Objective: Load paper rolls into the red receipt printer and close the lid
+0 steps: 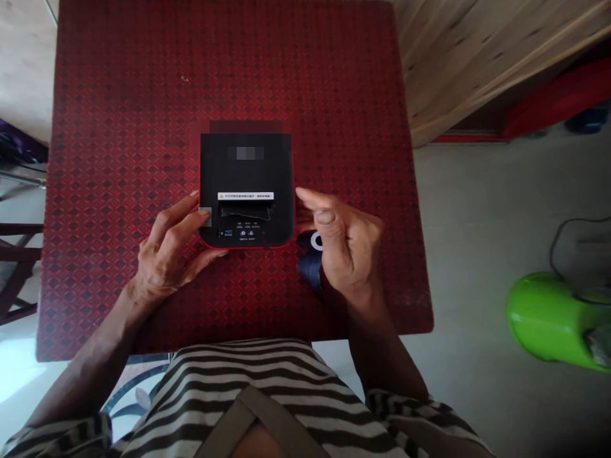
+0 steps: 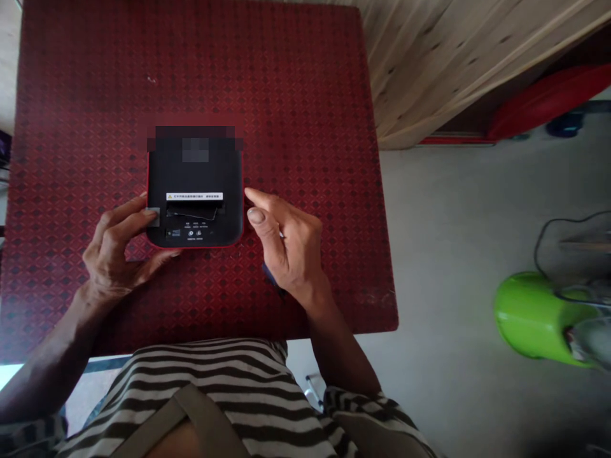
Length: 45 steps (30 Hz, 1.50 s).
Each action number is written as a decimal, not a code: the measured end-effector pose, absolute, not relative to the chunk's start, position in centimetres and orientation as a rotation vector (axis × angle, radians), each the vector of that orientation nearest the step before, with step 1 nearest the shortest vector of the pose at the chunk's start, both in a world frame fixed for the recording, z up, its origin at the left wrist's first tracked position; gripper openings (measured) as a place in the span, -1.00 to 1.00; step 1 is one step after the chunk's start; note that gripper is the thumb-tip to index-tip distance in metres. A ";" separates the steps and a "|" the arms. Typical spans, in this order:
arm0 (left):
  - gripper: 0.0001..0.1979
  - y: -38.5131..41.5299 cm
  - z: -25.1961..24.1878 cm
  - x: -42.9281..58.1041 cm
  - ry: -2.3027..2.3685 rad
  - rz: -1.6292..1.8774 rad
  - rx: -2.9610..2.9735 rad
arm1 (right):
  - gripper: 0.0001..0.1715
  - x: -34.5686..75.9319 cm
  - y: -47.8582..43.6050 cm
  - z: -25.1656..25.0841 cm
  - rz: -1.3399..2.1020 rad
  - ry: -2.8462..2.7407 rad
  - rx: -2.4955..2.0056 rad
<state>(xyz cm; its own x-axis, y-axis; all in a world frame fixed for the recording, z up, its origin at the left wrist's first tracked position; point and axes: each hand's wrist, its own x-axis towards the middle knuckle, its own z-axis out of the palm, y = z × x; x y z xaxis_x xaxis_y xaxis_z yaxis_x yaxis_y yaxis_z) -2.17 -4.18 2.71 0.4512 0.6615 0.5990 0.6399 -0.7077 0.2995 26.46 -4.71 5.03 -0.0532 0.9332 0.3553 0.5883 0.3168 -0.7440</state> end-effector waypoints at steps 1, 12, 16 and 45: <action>-0.22 -4.1 2.8 -2.2 1.181 1.112 2.658 | -0.43 26.6 -4.6 5.0 0.544 -1.729 -1.383; -0.23 -4.1 3.8 -2.5 1.187 1.061 2.624 | -0.38 27.4 -4.4 4.4 0.669 -1.732 -1.507; -0.26 -4.1 4.1 -2.6 1.172 1.063 2.634 | -0.36 27.3 -4.3 4.3 0.711 -1.669 -1.410; -0.28 -4.8 1.2 -2.2 1.269 1.131 2.511 | -0.90 21.6 2.3 8.3 0.114 -2.413 -1.343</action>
